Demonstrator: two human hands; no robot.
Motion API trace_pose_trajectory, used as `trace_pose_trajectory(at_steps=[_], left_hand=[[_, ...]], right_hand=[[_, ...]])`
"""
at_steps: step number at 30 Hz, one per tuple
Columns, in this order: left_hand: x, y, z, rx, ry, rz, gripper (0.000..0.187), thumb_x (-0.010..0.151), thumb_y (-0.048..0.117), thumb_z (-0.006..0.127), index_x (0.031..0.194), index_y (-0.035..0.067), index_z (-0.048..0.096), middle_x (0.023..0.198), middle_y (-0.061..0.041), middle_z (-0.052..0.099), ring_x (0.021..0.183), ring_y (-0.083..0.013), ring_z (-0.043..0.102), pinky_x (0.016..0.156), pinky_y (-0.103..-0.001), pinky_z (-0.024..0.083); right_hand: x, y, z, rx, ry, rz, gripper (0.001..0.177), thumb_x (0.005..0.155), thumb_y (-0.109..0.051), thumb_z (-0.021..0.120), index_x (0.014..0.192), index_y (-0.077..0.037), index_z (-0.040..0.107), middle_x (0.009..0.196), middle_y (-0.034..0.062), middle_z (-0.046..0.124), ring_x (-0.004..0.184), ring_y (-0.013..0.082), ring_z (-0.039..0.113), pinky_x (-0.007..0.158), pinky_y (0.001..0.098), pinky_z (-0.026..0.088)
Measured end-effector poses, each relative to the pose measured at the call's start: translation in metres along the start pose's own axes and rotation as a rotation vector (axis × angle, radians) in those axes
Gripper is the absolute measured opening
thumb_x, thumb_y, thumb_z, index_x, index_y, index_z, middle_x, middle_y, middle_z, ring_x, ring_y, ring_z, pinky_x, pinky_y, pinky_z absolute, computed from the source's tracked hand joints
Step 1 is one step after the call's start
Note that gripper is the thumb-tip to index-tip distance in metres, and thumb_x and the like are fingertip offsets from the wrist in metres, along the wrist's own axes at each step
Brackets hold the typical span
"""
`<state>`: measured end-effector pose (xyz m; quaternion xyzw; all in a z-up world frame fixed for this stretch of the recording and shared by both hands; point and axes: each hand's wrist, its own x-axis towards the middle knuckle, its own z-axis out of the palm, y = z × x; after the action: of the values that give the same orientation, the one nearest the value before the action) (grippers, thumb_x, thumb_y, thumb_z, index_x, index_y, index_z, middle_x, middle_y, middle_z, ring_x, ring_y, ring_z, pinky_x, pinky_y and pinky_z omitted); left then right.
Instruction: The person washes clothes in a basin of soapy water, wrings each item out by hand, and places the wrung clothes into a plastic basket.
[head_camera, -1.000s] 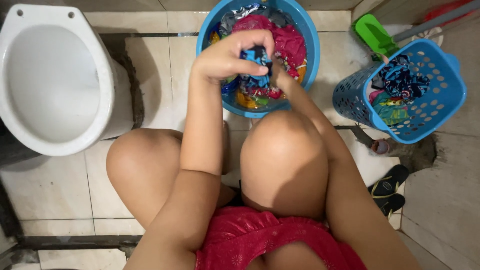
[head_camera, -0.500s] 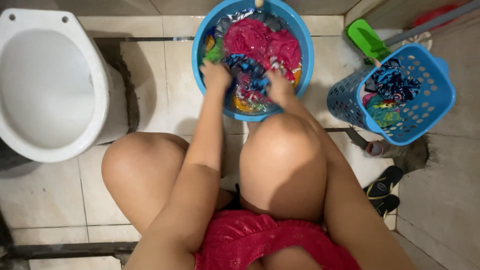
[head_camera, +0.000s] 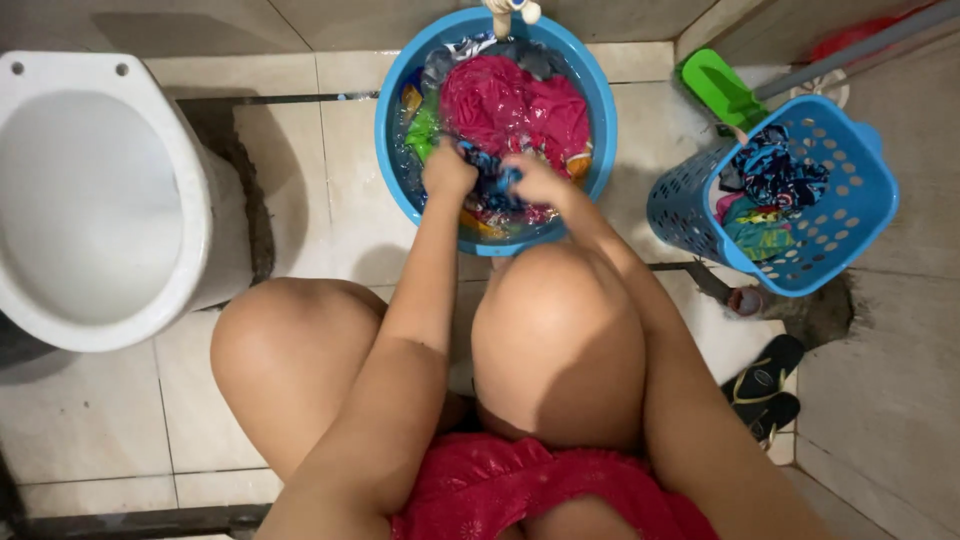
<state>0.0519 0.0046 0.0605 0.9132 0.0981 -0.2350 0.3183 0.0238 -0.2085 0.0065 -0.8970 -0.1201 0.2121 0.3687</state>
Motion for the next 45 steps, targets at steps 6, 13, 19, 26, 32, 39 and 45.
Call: trace_pose_trajectory(at_steps=[6,13,19,26,32,39,45], left_hand=[[0.030,-0.005,0.000,-0.299,-0.094,0.527,0.079,0.067,0.015,0.082,0.143,0.015,0.062,0.142,-0.021,0.054,0.131,-0.0414,0.049,0.108,-0.044,0.040],[0.044,0.011,-0.005,-1.801,-0.669,0.243,0.045,0.085,-0.006,0.050,0.129,0.003,0.057,0.121,-0.015,0.065,0.116,-0.0331,0.061,0.107,-0.046,0.051],[-0.046,0.082,-0.062,-1.790,-0.871,0.457,0.060,0.070,-0.003,0.049,0.129,0.000,0.061,0.127,-0.016,0.068,0.118,-0.0303,0.064,0.108,-0.046,0.051],[-0.042,0.095,-0.077,-1.663,-0.374,-0.027,0.050,0.089,0.043,0.063,0.117,0.002,0.068,0.109,-0.014,0.074,0.098,-0.0268,0.073,0.089,-0.042,0.058],[-0.048,0.091,-0.070,-1.698,-0.612,0.133,0.043,0.087,0.042,0.074,0.099,0.000,0.074,0.087,-0.012,0.071,0.079,-0.0233,0.070,0.076,-0.035,0.060],[-0.070,0.121,-0.084,-0.859,-0.166,0.807,0.026,0.085,0.017,0.088,0.093,0.007,0.064,0.093,-0.005,0.062,0.087,-0.0164,0.061,0.080,-0.029,0.052],[-0.068,0.144,-0.104,-0.596,0.146,0.903,0.035,0.075,0.016,0.091,0.087,0.004,0.060,0.084,-0.008,0.061,0.080,-0.0238,0.061,0.074,-0.035,0.052]], right_hand=[[-0.030,-0.069,-0.093,0.771,0.275,-0.287,0.046,0.085,0.010,0.076,0.124,-0.007,0.059,0.116,0.0026,0.059,0.115,0.0158,0.059,0.104,0.0311,0.049],[-0.074,-0.075,-0.127,0.803,0.319,-0.251,0.049,0.088,0.006,0.076,0.127,-0.012,0.053,0.109,0.0032,0.062,0.100,0.0139,0.068,0.091,0.0316,0.059],[-0.051,-0.073,-0.062,0.589,0.241,0.161,0.076,0.076,0.005,0.086,0.140,-0.009,0.047,0.119,0.0106,0.065,0.104,0.0232,0.068,0.084,0.0368,0.060],[-0.038,-0.077,-0.052,1.517,0.415,-0.137,0.064,0.095,0.023,0.060,0.152,-0.003,0.044,0.142,0.0170,0.060,0.127,0.0325,0.065,0.105,0.0513,0.059],[-0.069,-0.096,-0.064,1.511,-0.094,-0.216,0.090,0.086,0.018,0.068,0.160,-0.018,0.031,0.154,0.0126,0.049,0.141,0.0328,0.055,0.117,0.0616,0.048],[-0.066,-0.107,-0.106,1.709,-0.422,-0.066,0.076,0.080,-0.016,0.086,0.143,-0.019,0.044,0.136,0.0147,0.060,0.120,0.0390,0.068,0.097,0.0701,0.055],[-0.039,-0.122,-0.121,1.158,-0.264,0.075,0.055,0.078,-0.003,0.087,0.126,-0.006,0.062,0.107,0.0106,0.069,0.094,0.0248,0.068,0.071,0.0421,0.052]])
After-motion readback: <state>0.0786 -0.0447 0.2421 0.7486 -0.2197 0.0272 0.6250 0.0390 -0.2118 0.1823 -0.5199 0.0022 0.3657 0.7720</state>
